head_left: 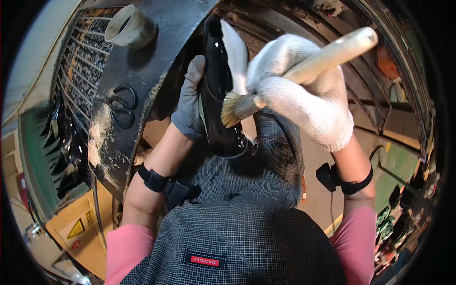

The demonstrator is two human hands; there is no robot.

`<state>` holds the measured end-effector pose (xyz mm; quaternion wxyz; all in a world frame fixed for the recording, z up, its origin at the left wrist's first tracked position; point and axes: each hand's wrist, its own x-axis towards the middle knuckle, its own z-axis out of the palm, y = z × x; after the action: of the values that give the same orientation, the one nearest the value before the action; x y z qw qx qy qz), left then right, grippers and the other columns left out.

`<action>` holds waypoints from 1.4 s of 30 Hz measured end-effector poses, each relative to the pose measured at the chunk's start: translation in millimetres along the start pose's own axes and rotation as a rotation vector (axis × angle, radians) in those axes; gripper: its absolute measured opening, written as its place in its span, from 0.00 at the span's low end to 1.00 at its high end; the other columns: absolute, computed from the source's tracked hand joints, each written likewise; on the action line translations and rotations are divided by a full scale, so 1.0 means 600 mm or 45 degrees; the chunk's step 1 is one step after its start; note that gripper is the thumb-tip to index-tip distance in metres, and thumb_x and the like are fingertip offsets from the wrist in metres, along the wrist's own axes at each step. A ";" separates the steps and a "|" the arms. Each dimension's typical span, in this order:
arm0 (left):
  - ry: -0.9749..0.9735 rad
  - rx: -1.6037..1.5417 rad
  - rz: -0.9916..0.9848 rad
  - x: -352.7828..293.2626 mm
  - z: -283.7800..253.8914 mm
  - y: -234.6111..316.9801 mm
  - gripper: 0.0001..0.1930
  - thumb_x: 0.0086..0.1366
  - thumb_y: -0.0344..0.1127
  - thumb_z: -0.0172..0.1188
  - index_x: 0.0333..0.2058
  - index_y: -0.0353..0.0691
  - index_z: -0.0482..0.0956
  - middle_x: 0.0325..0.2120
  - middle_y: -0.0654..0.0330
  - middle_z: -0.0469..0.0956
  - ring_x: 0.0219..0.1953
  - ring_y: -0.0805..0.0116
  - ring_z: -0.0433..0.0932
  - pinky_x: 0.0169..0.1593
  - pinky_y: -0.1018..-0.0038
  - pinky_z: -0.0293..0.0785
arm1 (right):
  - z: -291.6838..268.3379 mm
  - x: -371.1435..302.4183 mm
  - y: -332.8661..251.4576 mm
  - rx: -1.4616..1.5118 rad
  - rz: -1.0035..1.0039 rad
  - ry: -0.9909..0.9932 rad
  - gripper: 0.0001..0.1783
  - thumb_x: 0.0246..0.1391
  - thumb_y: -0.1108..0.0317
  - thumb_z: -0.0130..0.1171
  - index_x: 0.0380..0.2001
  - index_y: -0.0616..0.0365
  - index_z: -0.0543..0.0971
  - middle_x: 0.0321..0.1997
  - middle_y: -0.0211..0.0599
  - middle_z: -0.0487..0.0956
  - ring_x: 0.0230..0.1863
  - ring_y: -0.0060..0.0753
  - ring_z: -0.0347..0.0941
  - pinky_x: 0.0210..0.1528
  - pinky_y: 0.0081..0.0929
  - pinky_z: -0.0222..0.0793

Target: Applying adhesive and finishing to shoe soles and edges using a brush.

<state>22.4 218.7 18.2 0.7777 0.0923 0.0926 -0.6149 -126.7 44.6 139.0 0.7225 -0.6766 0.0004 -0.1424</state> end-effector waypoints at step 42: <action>0.081 1.327 -0.121 0.066 0.044 0.013 0.53 0.46 0.50 0.81 0.67 0.32 0.65 0.55 0.60 0.78 0.54 0.71 0.78 0.60 0.72 0.74 | -0.201 0.041 -0.039 -0.413 -0.068 0.908 0.16 0.59 0.55 0.67 0.38 0.58 0.83 0.27 0.30 0.82 0.22 0.15 0.74 0.25 0.15 0.69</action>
<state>39.8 176.4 33.5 0.5965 0.4814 -0.1982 -0.6109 -131.1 -79.4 156.5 0.5568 -0.6897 0.2564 -0.3854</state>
